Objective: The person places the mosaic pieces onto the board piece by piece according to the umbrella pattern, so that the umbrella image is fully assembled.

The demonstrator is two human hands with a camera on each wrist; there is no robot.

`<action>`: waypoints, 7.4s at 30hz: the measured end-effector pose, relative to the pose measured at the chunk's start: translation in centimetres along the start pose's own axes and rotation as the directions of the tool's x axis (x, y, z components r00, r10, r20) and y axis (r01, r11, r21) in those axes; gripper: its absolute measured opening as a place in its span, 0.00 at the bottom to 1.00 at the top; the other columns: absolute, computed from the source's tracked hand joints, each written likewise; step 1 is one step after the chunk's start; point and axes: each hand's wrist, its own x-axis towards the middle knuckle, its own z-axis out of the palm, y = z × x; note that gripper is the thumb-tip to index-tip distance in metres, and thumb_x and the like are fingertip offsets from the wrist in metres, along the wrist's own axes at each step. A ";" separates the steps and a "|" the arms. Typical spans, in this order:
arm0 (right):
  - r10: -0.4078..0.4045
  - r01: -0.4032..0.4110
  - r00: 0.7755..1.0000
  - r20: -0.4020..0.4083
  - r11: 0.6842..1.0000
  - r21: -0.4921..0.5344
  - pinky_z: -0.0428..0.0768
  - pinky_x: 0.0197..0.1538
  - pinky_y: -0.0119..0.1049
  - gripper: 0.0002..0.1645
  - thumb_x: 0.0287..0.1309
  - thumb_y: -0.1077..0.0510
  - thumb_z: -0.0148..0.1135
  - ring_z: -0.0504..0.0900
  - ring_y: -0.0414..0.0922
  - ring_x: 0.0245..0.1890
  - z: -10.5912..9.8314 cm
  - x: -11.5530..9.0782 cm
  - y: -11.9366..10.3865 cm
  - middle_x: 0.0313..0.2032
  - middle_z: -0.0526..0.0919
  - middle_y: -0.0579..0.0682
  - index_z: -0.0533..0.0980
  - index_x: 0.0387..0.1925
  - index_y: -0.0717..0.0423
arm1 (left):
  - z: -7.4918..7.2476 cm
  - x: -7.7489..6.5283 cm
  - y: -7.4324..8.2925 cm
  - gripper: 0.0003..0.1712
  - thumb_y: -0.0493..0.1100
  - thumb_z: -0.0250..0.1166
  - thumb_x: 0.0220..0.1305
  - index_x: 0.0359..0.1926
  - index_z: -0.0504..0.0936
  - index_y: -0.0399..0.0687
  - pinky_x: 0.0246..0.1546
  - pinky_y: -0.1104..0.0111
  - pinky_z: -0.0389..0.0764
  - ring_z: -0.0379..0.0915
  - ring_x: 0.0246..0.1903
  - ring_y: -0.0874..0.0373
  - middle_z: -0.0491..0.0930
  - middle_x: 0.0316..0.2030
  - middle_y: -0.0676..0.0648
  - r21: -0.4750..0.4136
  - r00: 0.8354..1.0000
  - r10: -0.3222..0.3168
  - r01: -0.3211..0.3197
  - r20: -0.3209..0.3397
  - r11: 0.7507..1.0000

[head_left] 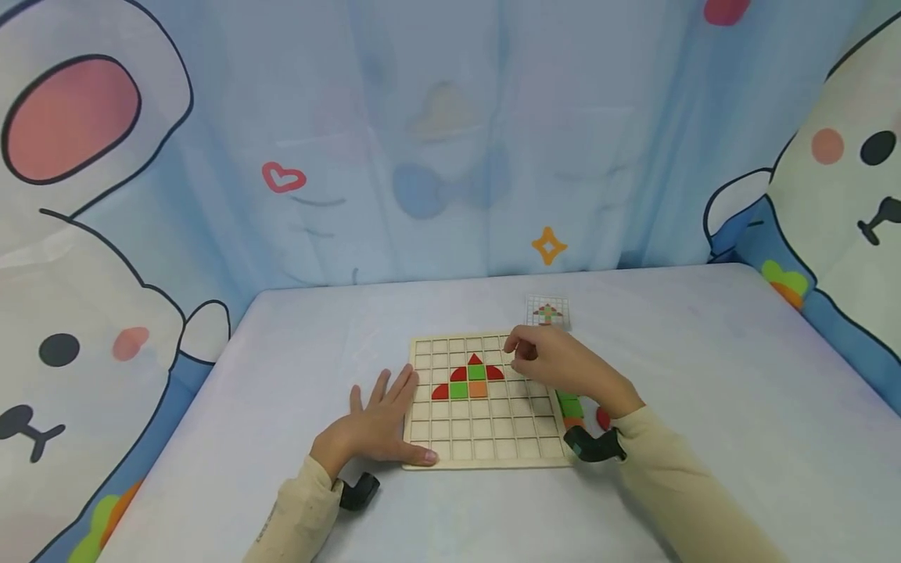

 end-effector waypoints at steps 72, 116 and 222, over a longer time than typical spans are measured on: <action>0.189 -0.158 0.979 -0.075 0.940 0.302 0.88 0.44 0.47 0.11 0.70 0.67 0.65 0.89 0.50 0.34 -1.2 -1.7 4.1 0.40 0.84 0.57 0.83 0.51 0.68 | -0.1 -0.2 0.1 0.76 0.73 0.76 0.58 0.88 0.39 0.45 0.73 0.28 0.29 0.23 0.84 0.40 0.31 0.87 0.48 0.005 1.000 0.003 -0.003 -0.001 1.000; 0.142 -0.124 0.985 -0.095 0.977 0.171 0.78 0.32 0.40 0.02 0.67 0.66 0.68 0.78 0.42 0.24 5.2 0.0 1.2 0.27 0.80 0.46 0.84 0.40 0.59 | -0.1 -0.2 0.1 0.76 0.73 0.76 0.57 0.88 0.41 0.45 0.73 0.28 0.30 0.24 0.84 0.40 0.33 0.87 0.48 0.014 1.000 -0.006 0.007 -0.004 1.000; 0.236 -0.216 0.963 0.134 0.965 -0.147 0.76 0.36 0.41 0.13 0.58 0.65 0.77 0.75 0.46 0.33 -2.8 -3.3 6.5 0.30 0.77 0.48 0.76 0.34 0.57 | 0.0 0.0 -0.2 0.76 0.72 0.76 0.57 0.88 0.39 0.45 0.73 0.28 0.28 0.22 0.84 0.40 0.31 0.87 0.47 -0.007 1.000 0.016 -0.016 -0.008 1.000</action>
